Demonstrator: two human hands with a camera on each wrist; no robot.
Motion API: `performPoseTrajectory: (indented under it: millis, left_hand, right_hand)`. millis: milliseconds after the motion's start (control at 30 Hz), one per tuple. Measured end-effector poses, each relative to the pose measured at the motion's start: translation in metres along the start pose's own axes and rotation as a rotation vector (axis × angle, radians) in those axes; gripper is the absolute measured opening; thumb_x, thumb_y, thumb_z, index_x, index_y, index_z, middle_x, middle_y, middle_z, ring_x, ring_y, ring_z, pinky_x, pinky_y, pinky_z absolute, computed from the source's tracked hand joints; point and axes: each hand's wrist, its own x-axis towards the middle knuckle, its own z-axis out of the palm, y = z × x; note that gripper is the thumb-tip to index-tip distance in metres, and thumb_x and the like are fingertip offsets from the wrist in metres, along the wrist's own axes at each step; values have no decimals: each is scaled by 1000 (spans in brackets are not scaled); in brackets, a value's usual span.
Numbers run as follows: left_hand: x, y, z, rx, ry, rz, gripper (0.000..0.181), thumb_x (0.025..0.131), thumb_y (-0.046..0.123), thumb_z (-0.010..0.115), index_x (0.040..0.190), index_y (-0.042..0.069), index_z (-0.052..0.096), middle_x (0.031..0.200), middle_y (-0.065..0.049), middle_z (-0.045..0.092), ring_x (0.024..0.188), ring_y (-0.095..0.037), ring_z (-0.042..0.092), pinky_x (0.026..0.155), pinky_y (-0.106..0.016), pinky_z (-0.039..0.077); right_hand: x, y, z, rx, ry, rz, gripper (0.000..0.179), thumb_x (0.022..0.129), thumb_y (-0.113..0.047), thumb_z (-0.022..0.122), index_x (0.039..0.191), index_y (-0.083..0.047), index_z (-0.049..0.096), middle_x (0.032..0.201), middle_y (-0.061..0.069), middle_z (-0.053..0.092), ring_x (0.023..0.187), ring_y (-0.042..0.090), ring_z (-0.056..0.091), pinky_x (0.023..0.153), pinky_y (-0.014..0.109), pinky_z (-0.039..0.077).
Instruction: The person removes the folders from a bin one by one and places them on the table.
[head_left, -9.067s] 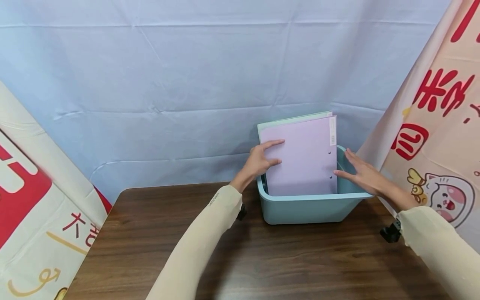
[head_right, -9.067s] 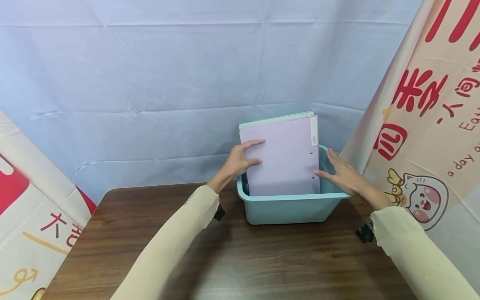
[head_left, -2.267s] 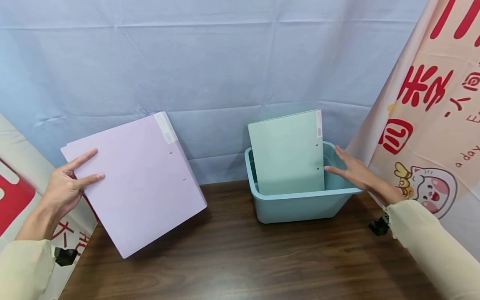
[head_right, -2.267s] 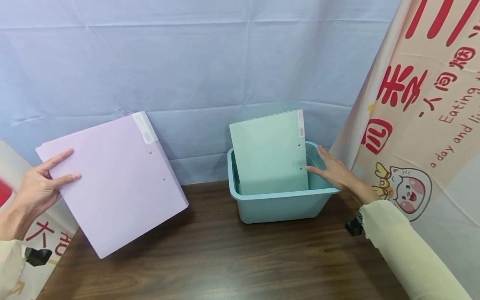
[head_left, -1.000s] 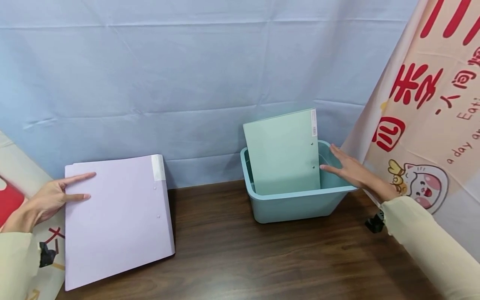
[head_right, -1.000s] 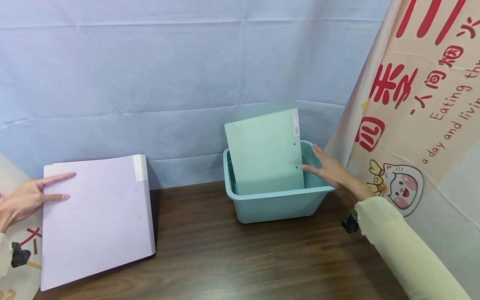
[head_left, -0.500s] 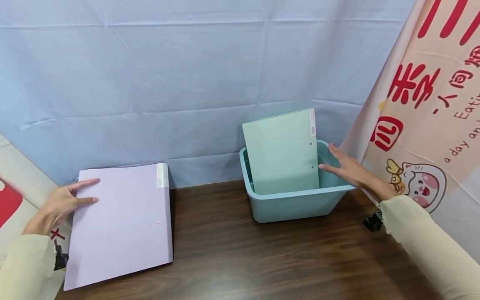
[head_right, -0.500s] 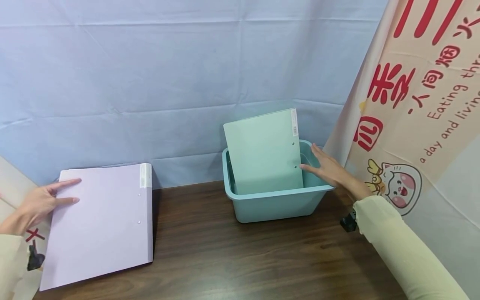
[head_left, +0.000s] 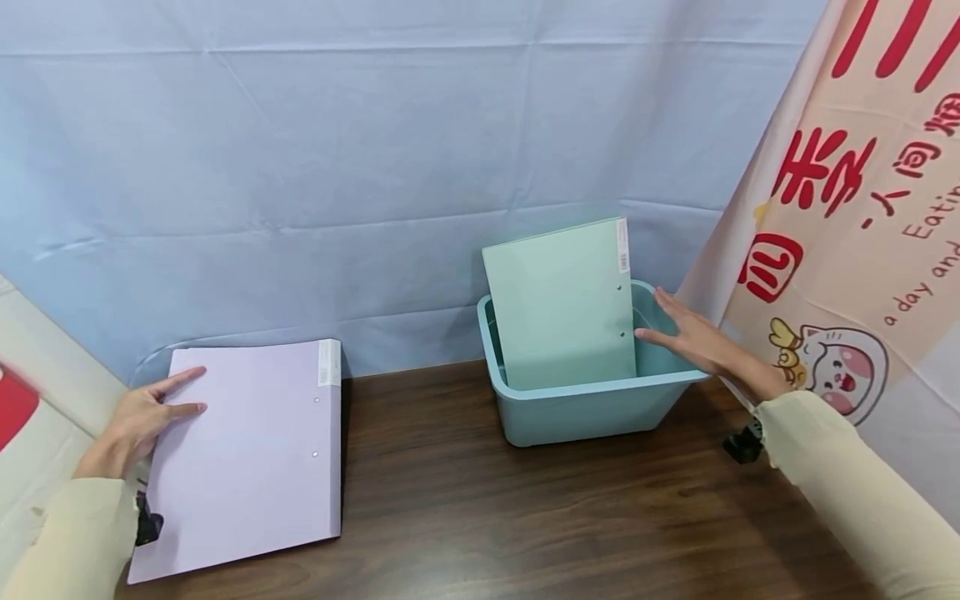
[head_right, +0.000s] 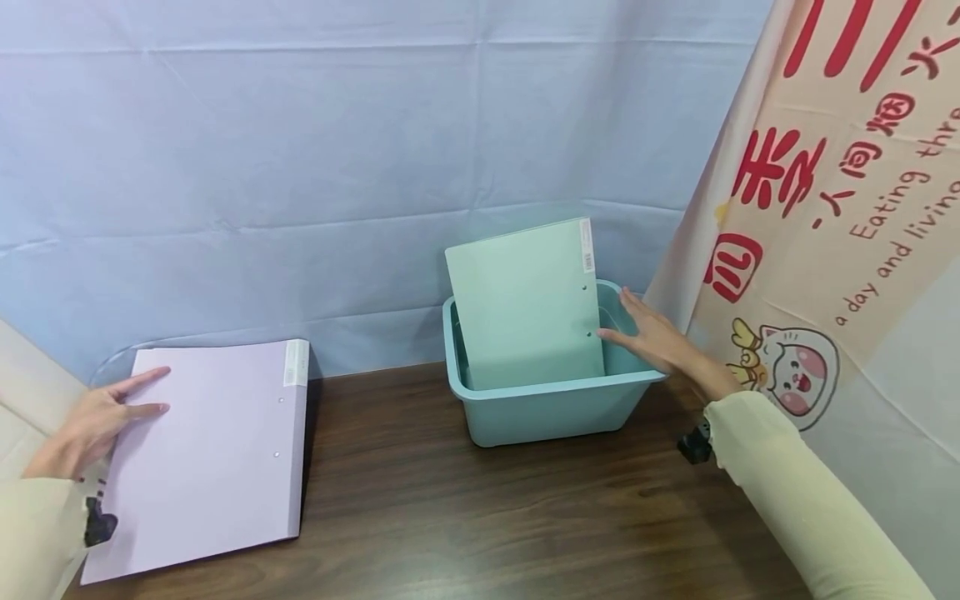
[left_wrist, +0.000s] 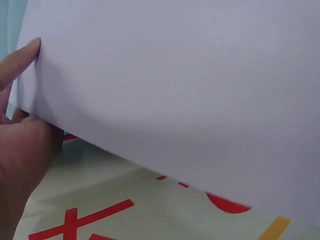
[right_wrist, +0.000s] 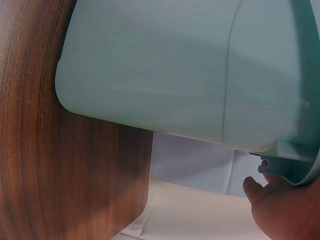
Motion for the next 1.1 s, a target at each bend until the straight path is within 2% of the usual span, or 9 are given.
performPoseTrajectory:
  millis: [100, 333, 500, 667, 800, 1000, 1100]
  left_hand:
    - [2, -4, -2, 5, -4, -28, 92, 74, 33, 86, 151, 25, 36, 160, -17, 0, 145, -48, 1, 110, -70, 10]
    - [9, -2, -1, 24, -52, -55, 99, 71, 35, 87, 152, 24, 30, 159, -16, -6, 144, -47, -8, 110, -70, 8]
    - [9, -6, -1, 118, -81, -48, 97, 75, 44, 82, 153, 26, 27, 158, -19, -3, 143, -51, -5, 109, -71, 13]
    - [6, -16, -2, 216, -84, -21, 98, 76, 48, 81, 153, 23, 27, 156, -27, -1, 141, -55, 0, 108, -71, 14]
    - [4, -21, -1, 196, -106, -26, 101, 73, 46, 83, 153, 19, 28, 155, -30, -4, 140, -56, -3, 109, -71, 10]
    - [6, -27, 1, 183, -126, -39, 103, 70, 44, 85, 151, 14, 29, 154, -34, -6, 141, -54, 2, 110, -66, 16]
    - [8, -30, 2, 213, -116, -42, 105, 70, 45, 85, 151, 11, 29, 153, -36, -6, 139, -58, 0, 107, -72, 13]
  right_hand:
    - [2, -2, 2, 1, 0, -1, 91, 95, -56, 51, 156, -25, -9, 164, 12, -6, 147, 45, 1, 104, 78, 10]
    - [1, 1, 0, -13, 15, -8, 90, 96, -55, 51, 157, -24, -7, 164, 11, -6, 148, 43, 2, 107, 76, 9]
    - [0, 1, 1, -25, 25, -10, 89, 96, -55, 51, 157, -23, -6, 164, 8, -6, 149, 40, 1, 108, 74, 8]
    - [1, 1, 2, -21, 33, -12, 89, 96, -56, 51, 157, -24, -6, 164, 6, -5, 149, 40, 2, 108, 74, 9]
    - [1, 2, 3, -25, 35, -6, 89, 96, -56, 51, 157, -24, -6, 164, 5, -7, 148, 42, 4, 108, 74, 9]
    - [0, 2, 3, -16, 30, -4, 89, 96, -55, 51, 157, -25, -7, 164, 4, -8, 149, 40, 1, 108, 74, 7]
    - [0, 2, 3, -14, 28, -3, 89, 96, -55, 50, 156, -25, -7, 164, 4, -8, 149, 40, 1, 108, 74, 7]
